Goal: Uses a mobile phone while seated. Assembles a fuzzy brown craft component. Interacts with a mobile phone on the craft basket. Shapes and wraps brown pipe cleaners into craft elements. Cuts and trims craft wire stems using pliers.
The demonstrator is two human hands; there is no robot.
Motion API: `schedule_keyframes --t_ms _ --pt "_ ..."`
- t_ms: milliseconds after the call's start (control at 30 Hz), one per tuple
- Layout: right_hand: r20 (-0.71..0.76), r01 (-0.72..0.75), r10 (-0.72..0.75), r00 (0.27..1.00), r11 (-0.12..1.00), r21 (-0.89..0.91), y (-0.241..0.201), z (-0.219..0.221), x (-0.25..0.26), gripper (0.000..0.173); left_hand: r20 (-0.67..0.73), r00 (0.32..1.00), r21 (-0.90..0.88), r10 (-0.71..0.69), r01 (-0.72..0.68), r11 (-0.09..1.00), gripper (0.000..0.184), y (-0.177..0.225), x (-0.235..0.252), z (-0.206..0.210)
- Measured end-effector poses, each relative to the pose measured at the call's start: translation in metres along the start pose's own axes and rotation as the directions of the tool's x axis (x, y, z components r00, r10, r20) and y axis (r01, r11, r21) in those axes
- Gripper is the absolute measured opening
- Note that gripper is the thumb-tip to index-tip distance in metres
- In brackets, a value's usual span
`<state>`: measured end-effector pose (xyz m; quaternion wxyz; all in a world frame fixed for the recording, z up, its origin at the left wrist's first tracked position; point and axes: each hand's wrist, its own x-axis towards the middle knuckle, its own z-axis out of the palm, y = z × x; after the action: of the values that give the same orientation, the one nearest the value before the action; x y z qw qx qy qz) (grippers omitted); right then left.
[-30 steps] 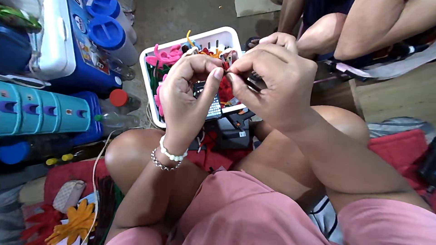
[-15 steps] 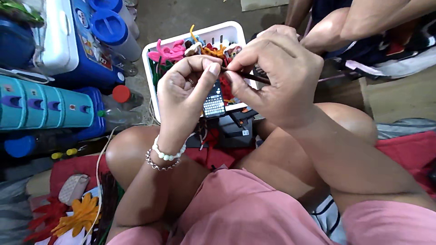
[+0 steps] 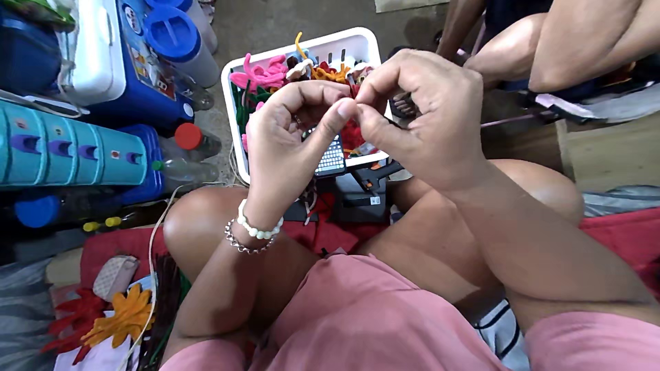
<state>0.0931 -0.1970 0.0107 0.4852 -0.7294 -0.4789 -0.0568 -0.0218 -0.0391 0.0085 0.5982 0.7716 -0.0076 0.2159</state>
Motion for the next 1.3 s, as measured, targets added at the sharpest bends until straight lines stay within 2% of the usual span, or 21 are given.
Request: schedule_keyframes --t_ms 133,233,300,433,633,733,1033,1200,1300 --pt "0.045 -0.076 0.071 0.996 0.990 0.121 0.004 -0.003 0.000 0.013 -0.023 0.998 0.008 0.065 -0.065 0.998 0.014 -0.004 0.004 0.000" --pt "0.113 -0.172 0.148 0.983 0.953 0.250 0.006 -0.005 -0.001 0.013 -0.043 0.998 -0.002 0.055 -0.055 0.998 0.015 -0.004 0.005 0.001" --pt "0.107 -0.175 0.150 0.983 0.941 0.289 0.007 -0.004 -0.002 0.013 -0.040 0.999 -0.020 0.007 -0.008 1.000 0.014 -0.001 0.001 0.002" --pt "0.022 -0.069 0.066 0.998 0.983 0.172 0.005 0.001 -0.003 0.014 -0.066 0.979 -0.147 -0.193 0.182 0.972 0.013 0.000 -0.003 0.006" --pt "-0.040 0.042 -0.046 0.998 0.995 -0.087 -0.001 0.000 -0.008 0.015 -0.052 0.941 -0.314 -0.334 0.302 0.900 0.010 0.000 -0.001 0.007" --pt "-0.067 0.096 -0.111 0.992 0.976 -0.196 -0.001 -0.002 -0.007 0.014 -0.039 0.928 -0.341 -0.370 0.335 0.878 0.012 0.000 0.002 0.007" --pt "-0.044 0.153 -0.168 0.985 0.960 -0.236 0.005 0.007 -0.011 0.015 -0.067 0.945 -0.227 -0.319 0.297 0.927 0.014 -0.003 -0.002 0.006" --pt "-0.025 0.119 -0.125 0.992 0.980 -0.161 0.004 0.003 -0.012 0.015 -0.059 0.928 -0.296 -0.369 0.337 0.894 0.015 -0.002 -0.003 0.005" --pt "-0.023 0.081 -0.085 0.996 0.989 -0.125 0.003 -0.002 -0.010 0.015 0.011 0.887 -0.400 -0.461 0.427 0.811 0.016 0.001 -0.001 0.002"
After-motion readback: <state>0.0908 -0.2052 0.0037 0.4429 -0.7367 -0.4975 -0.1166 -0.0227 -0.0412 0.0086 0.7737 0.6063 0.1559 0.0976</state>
